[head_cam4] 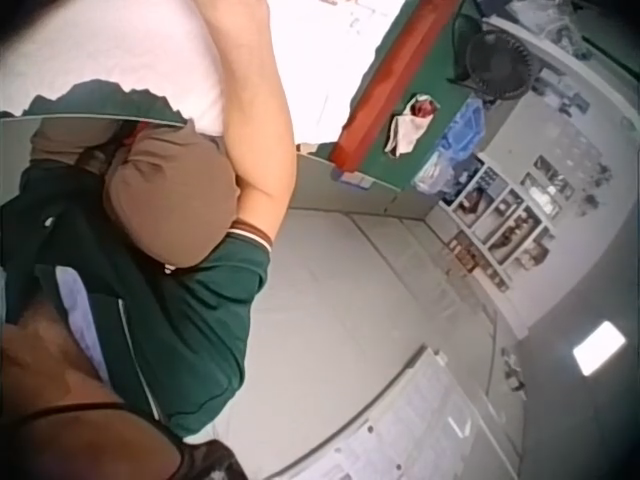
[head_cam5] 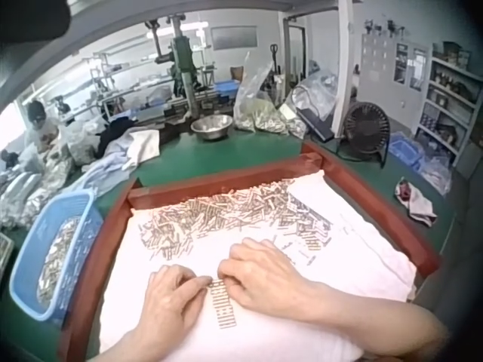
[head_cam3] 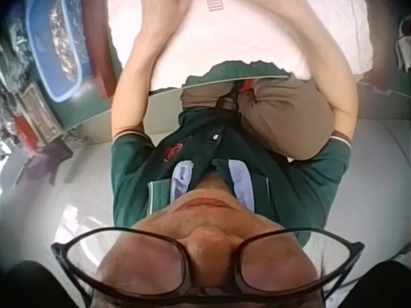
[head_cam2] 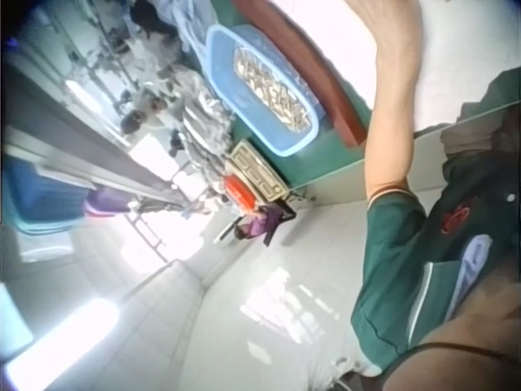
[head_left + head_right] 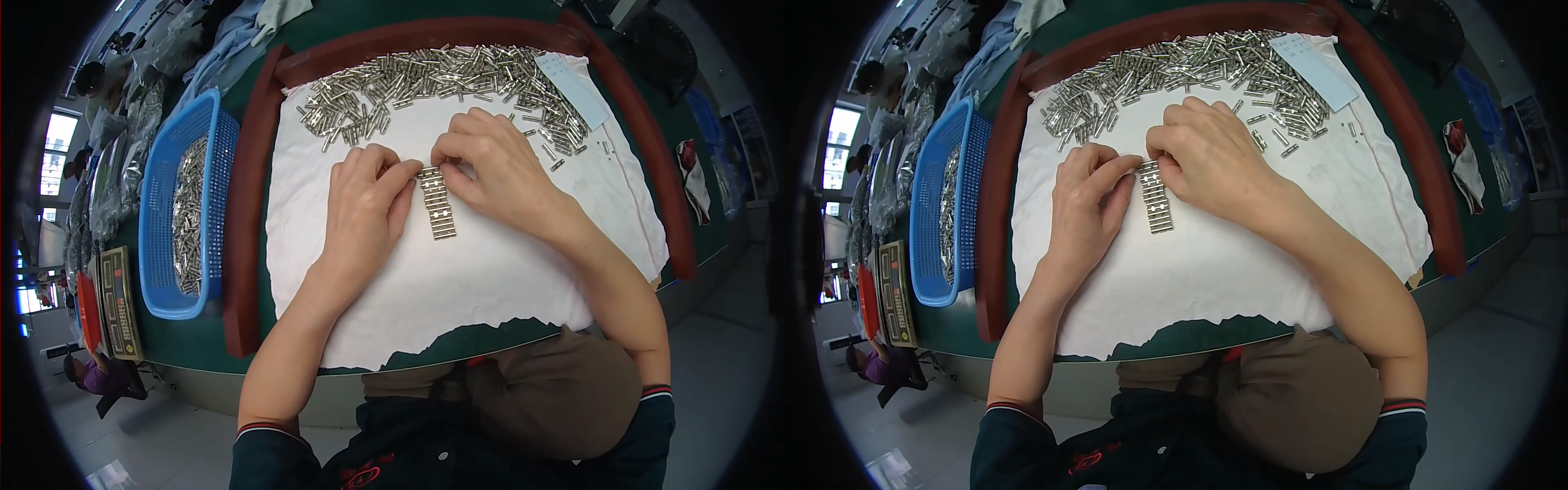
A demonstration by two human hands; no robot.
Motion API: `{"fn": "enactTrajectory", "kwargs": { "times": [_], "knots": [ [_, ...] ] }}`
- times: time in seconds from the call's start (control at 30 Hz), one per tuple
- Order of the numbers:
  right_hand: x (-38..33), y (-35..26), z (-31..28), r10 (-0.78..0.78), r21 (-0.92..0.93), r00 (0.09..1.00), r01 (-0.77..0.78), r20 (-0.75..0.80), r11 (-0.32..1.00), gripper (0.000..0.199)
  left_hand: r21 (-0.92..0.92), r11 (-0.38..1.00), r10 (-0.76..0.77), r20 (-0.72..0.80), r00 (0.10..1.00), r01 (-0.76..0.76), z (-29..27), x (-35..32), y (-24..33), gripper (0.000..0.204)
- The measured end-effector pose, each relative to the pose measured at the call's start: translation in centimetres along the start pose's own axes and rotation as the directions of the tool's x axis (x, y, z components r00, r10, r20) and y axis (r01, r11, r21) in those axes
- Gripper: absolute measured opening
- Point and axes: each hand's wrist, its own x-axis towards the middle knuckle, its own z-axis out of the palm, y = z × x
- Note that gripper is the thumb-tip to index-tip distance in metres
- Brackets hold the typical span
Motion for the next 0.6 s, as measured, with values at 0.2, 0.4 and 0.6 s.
{"fn": "enactTrajectory", "kwargs": {
  "times": [0.2, 0.4, 0.6],
  "knots": [
    [-0.1, 0.4, -0.1, 0.014, 0.011, 0.999, -0.014, -0.037, 1.000, 0.003, -0.021, 1.000, 0.003, -0.009, 1.000, -0.003, -0.1, 0.1, 0.2, 0.023],
    [-0.1, 0.5, 0.1, -0.007, 0.000, 0.998, 0.007, -0.069, 1.000, 0.004, -0.026, 0.999, 0.024, -0.052, 0.998, -0.025, -0.3, -0.2, 0.2, 0.015],
    [-0.1, 1.4, 0.8, -0.038, -0.013, 0.963, 0.036, -0.268, 0.999, 0.006, -0.088, 0.989, 0.120, 0.022, 0.993, -0.117, -1.4, -1.2, 1.6, 0.018]
  ]
}}
